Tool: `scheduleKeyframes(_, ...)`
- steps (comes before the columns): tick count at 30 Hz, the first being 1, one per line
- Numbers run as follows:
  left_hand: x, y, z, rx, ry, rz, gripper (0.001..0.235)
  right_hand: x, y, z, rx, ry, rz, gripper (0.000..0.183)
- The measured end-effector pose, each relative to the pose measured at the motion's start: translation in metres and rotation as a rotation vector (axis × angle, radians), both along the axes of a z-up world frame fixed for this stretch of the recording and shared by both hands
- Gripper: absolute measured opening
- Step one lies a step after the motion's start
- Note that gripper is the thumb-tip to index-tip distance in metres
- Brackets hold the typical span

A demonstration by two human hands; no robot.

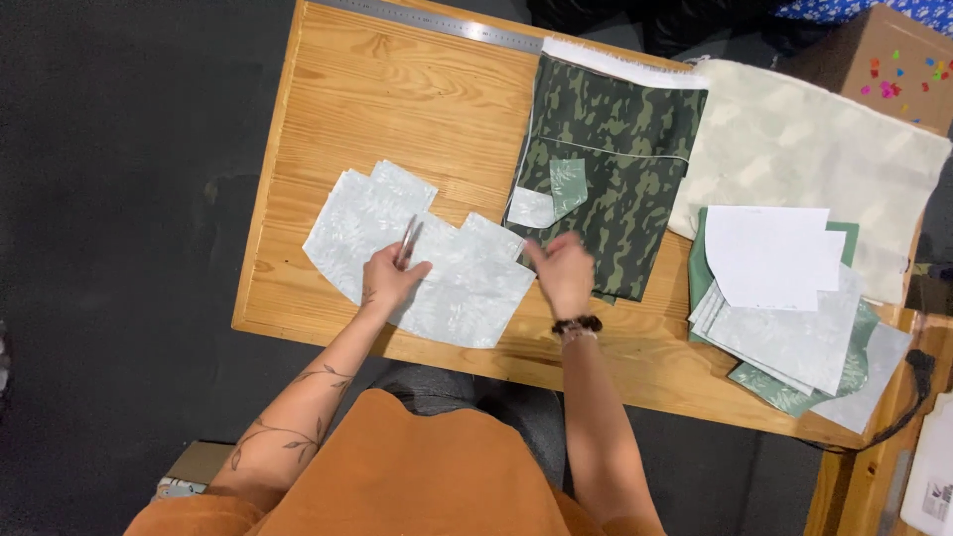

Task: The person uses scissors to cut a piece of white patterned fabric on a wooden table. They trim the edges and corners of the fabric, then place the cut pieces aside. The person also handles a piece of green camouflage fabric and a ruler during the process.

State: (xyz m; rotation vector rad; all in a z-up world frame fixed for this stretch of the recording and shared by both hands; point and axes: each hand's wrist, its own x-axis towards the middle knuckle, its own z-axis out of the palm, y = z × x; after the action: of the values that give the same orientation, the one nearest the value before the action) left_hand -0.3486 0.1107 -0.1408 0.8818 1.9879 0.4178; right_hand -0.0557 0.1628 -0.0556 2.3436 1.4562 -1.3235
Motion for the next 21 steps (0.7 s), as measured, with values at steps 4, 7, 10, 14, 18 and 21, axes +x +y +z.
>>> scheduleKeyframes(4,0.004,0.005,0.062,0.167,0.084,-0.022,0.038,0.003,0.030,-0.016,0.466,-0.065,-0.361,0.062)
scheduleKeyframes(7,0.007,0.009,0.079,0.259,0.087,-0.031,0.033,0.001,0.045,-0.040,0.660,0.009,-0.391,0.042)
scheduleKeyframes(10,0.015,0.015,0.094,0.313,-0.002,-0.049,0.032,-0.005,0.052,-0.019,0.878,0.276,-0.442,0.019)
scheduleKeyframes(14,0.038,0.016,0.143,0.394,-0.282,-0.066,0.050,-0.032,0.030,0.079,0.777,0.783,-0.345,0.023)
scheduleKeyframes(18,0.042,0.021,0.136,0.517,-0.486,-0.001,0.052,-0.053,0.007,0.093,0.374,0.451,0.111,0.026)
scheduleKeyframes(21,0.035,0.026,0.100,0.396,-0.398,0.233,0.014,-0.060,0.002,0.033,0.272,0.529,0.211,0.034)
